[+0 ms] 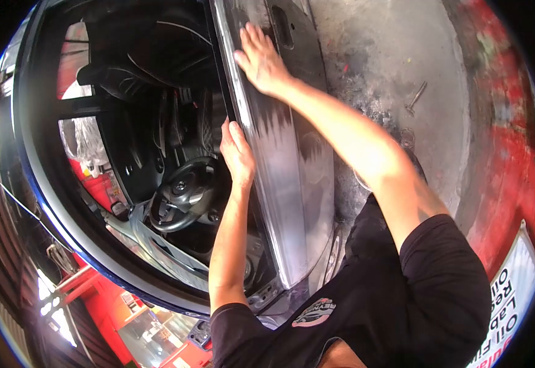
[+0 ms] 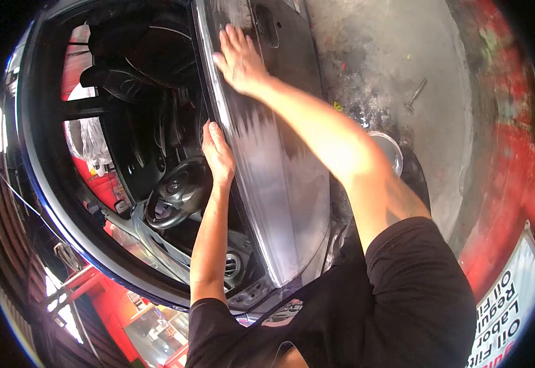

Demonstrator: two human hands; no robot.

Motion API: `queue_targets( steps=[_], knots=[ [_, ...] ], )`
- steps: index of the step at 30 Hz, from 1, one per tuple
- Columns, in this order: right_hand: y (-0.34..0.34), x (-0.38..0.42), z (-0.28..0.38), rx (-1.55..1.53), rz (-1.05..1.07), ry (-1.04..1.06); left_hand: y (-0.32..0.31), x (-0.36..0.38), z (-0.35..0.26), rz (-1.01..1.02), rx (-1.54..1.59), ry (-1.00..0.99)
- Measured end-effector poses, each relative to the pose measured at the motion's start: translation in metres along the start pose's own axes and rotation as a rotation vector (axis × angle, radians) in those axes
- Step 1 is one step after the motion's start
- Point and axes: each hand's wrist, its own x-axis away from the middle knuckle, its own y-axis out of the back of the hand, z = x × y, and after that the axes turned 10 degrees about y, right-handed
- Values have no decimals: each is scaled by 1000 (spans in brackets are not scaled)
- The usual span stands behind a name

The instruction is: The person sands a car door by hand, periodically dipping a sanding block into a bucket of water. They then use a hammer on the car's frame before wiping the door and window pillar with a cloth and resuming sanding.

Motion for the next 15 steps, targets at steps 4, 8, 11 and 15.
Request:
queue_targets(
  steps=[4,8,11,15],
  knots=[
    [31,166,95,-152,262,-51,1,0,-12,47,64,30],
    [31,120,54,-110,207,41,-4,-3,-1,11,4,27],
    [2,-8,-15,-60,2,-72,-1,-2,-2,-8,-43,-23],
    [11,64,36,-82,64,-122,-5,-2,-4,-29,-29,-23]
  ],
)
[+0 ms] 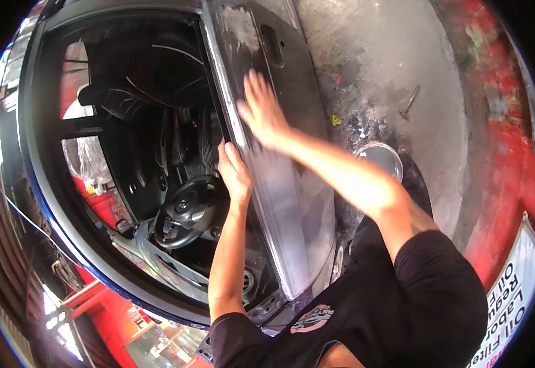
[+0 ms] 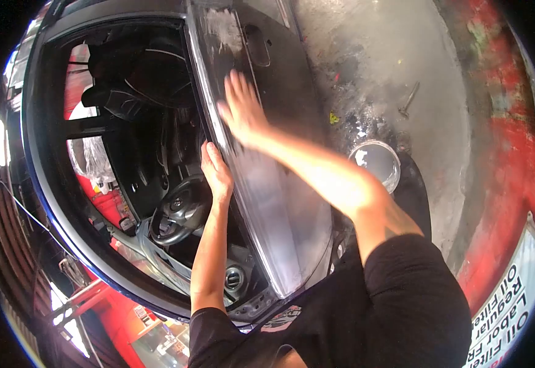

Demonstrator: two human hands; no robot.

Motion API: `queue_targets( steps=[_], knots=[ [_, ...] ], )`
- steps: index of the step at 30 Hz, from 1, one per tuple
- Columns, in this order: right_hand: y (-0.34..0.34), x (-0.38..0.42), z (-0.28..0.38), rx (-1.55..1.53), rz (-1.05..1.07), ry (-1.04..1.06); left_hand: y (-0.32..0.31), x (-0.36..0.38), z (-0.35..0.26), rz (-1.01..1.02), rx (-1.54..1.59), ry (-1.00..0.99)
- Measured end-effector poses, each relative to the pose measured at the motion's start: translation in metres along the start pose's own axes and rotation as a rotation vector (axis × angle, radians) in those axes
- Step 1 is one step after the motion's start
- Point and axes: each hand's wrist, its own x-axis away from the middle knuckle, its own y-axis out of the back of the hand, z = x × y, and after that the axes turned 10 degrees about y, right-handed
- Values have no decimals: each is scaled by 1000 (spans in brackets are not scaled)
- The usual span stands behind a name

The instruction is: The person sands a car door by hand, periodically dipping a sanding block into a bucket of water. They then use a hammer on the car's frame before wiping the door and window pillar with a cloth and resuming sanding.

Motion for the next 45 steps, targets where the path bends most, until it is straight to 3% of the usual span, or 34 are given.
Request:
queue_targets(
  steps=[1,3,6,8,10,12,13,16,18,20,22,24,28,30,31,34,37,40,41,42,45],
  knots=[
    [8,53,21,-56,102,-5,5,3,-11,54,-7,89],
    [23,119,54,-123,246,-34,1,1,-1,17,-4,52],
    [12,44,9,-83,107,8,-6,-2,11,-20,-22,27],
    [0,-53,-36,-45,-66,-26,0,-1,6,10,-20,49],
    [-8,-94,-48,54,-145,-101,2,-1,5,25,-18,50],
    [-3,-39,-21,8,-106,-73,-3,-3,13,-12,-19,-4],
    [0,9,-1,-13,-44,-57,4,-1,-1,75,-4,102],
    [6,143,38,-158,237,-133,-1,-5,16,38,-44,79],
    [4,93,20,-75,96,-62,-1,-5,13,24,-40,69],
    [5,-18,-26,-91,-43,-85,-3,-1,11,11,-38,74],
    [-7,-90,-64,-38,-79,-233,-1,-1,8,-10,-24,-11],
    [-1,-65,-48,-47,-97,-169,1,-1,0,1,-30,10],
    [13,111,30,-140,201,-199,-2,-2,13,38,-39,63],
    [8,110,24,-125,198,-187,-4,-4,17,-15,-54,-1],
    [4,77,12,-106,114,-165,0,-4,9,48,-37,91],
    [-3,-70,-57,-3,-15,-162,0,0,1,-3,-63,31],
    [-3,-66,-48,-65,-83,-203,-1,0,5,-20,-57,9],
    [7,72,10,-79,115,-143,-2,1,0,7,-40,45],
    [14,112,27,-121,267,-203,-1,0,1,8,-52,55],
    [12,122,21,-142,305,-182,-3,-4,6,4,-50,51],
    [11,8,-18,-51,61,-91,-10,-5,21,-59,-67,-1]
  ],
)
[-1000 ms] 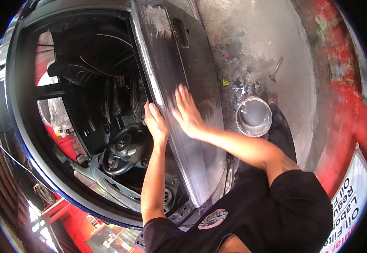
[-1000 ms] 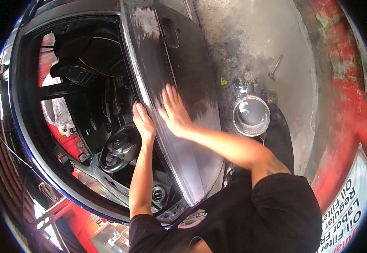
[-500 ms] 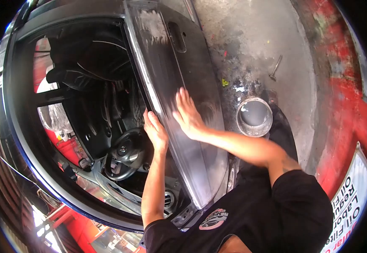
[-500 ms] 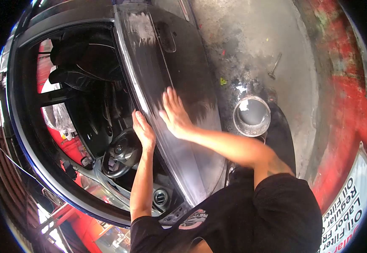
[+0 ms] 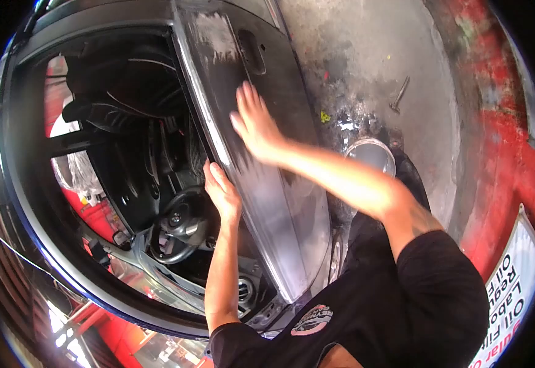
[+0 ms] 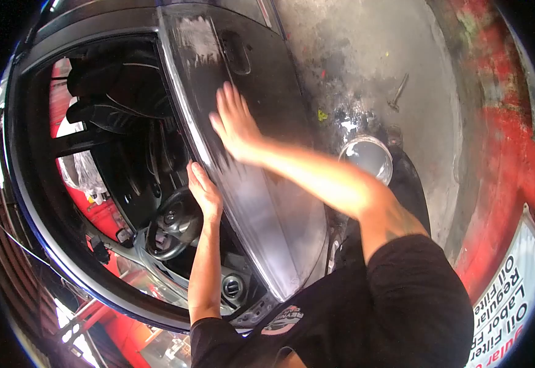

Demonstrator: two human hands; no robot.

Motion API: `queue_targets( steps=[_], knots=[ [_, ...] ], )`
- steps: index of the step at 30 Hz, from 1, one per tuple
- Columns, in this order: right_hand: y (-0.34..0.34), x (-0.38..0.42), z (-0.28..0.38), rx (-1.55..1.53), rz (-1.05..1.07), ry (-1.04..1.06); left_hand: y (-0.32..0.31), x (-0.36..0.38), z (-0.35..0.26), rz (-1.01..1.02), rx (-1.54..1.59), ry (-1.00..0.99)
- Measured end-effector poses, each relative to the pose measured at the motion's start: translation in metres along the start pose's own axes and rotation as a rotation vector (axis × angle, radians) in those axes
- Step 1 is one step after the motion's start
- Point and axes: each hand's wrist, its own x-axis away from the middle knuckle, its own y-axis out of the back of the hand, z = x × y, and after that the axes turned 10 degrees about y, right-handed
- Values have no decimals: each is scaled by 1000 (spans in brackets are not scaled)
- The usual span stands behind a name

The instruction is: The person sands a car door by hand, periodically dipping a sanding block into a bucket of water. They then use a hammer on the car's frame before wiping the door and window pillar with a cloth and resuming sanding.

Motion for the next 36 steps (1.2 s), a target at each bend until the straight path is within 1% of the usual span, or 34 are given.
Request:
queue_targets(
  steps=[1,2,3,5,7,8,9,10,11,12,13,14,15,16,17,19,20,22,23,24,25,26,28,29,30,31,33,35,36],
  knots=[
    [1,-51,-18,15,-89,-8,3,1,-7,18,11,-6],
    [1,-97,-34,85,-90,-73,8,3,-10,34,21,-16],
    [-2,-118,-36,44,-149,-132,10,4,-10,32,15,-15],
    [-3,-84,-28,32,-138,-91,11,3,-15,61,21,2],
    [-2,3,4,55,-30,-28,10,2,-21,56,44,13],
    [1,65,24,5,68,-32,10,3,-21,63,38,20],
    [3,103,36,-50,165,-36,11,4,-19,68,27,26],
    [5,94,33,-50,161,-31,11,1,-15,98,-11,70],
    [7,81,23,-6,161,39,8,-3,-10,95,-12,62],
    [9,68,12,33,165,95,6,-3,-8,50,-1,12],
    [11,16,-8,44,71,147,4,1,-6,6,12,-30],
    [9,-37,-27,5,-44,126,10,1,-16,90,32,11],
    [6,-83,-46,20,-68,74,16,3,-22,139,28,56],
    [-2,-109,-53,4,-117,-13,12,1,-15,101,19,16],
    [-5,-97,-46,-2,-122,-18,11,1,-9,72,8,-27],
    [-3,-43,-22,-28,-131,20,10,2,-18,69,17,-5],
    [-3,9,-3,-38,-62,-6,10,4,-21,66,20,31],
    [-10,127,30,-99,63,-60,9,5,-16,68,18,32],
    [-14,157,35,-150,114,-90,9,3,-13,65,8,32],
    [-13,141,30,-148,106,-88,9,2,-11,88,29,41],
    [-12,113,24,-142,54,-99,10,2,-9,97,25,39],
    [-9,75,13,-135,6,-103,9,1,-8,98,39,38],
    [-1,-28,-22,-173,-153,-128,8,2,-11,71,17,47],
    [-10,-67,-51,-101,-156,-134,11,5,-11,75,4,54],
    [-2,-80,-48,-158,-97,-243,13,5,-13,79,-11,42],
    [-1,-66,-44,-156,-102,-242,12,3,-16,81,-14,23],
    [-1,6,-19,-189,-115,-116,13,4,-18,85,-14,38],
    [-14,112,13,-111,-4,-70,11,6,-17,90,-17,61],
    [-18,149,22,-122,45,-43,9,5,-13,68,-15,41]
  ],
)
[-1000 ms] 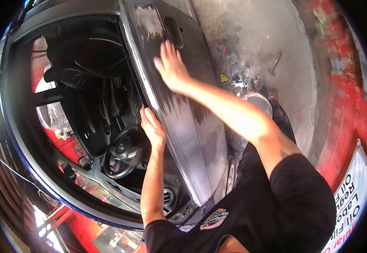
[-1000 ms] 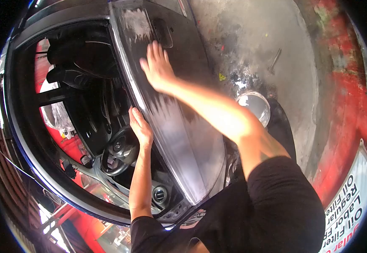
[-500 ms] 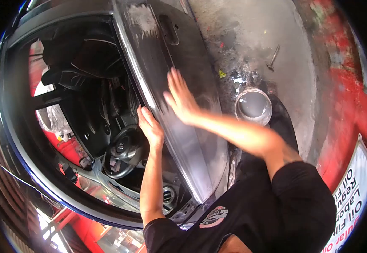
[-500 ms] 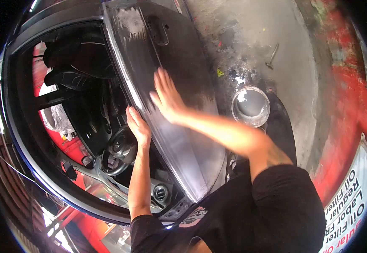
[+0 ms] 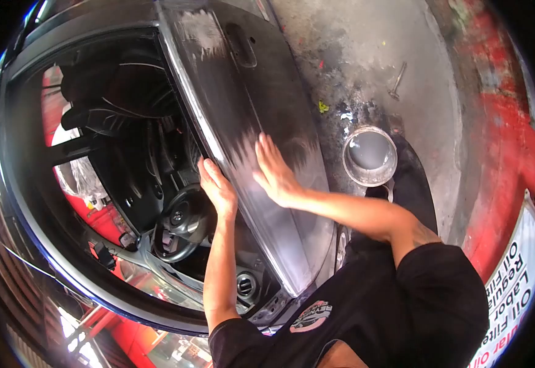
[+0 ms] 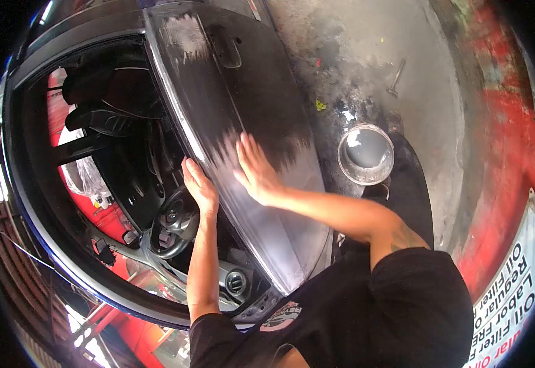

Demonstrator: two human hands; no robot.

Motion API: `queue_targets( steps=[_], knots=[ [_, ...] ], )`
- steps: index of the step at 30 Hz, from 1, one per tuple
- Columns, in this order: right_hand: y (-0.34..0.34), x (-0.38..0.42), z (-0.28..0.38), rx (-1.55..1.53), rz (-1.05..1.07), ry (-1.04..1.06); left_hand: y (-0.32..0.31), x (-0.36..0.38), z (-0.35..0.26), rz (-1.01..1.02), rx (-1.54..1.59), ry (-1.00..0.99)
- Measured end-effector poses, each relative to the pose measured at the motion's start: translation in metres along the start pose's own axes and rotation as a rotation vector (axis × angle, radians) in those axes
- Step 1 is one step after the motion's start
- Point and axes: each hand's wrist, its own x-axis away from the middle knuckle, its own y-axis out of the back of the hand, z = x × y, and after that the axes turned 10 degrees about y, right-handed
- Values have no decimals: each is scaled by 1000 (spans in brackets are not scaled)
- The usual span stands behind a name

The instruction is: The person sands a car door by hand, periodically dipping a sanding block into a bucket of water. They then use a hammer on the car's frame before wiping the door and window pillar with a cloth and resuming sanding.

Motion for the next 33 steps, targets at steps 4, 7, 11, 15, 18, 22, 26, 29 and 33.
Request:
queue_targets(
  steps=[4,7,11,15,18,22,26,29,33],
  knots=[
    [34,-119,-18,95,-48,123,-3,-5,3,-20,17,-42],
    [48,-251,-67,223,-181,150,1,-3,1,37,80,-88],
    [24,-133,-13,197,-128,208,-1,-3,8,3,52,-46],
    [24,-39,13,123,138,230,-4,-10,25,37,-4,55],
    [38,-165,-6,269,7,415,2,-7,6,81,49,74],
    [20,-245,-16,285,-200,341,3,-6,10,37,59,-5],
    [11,-47,35,166,104,277,7,-1,-16,39,133,22],
    [25,-51,27,210,204,370,-3,-4,8,-44,98,-8],
    [39,-243,-9,301,-53,389,9,2,-11,42,140,23]
  ],
)
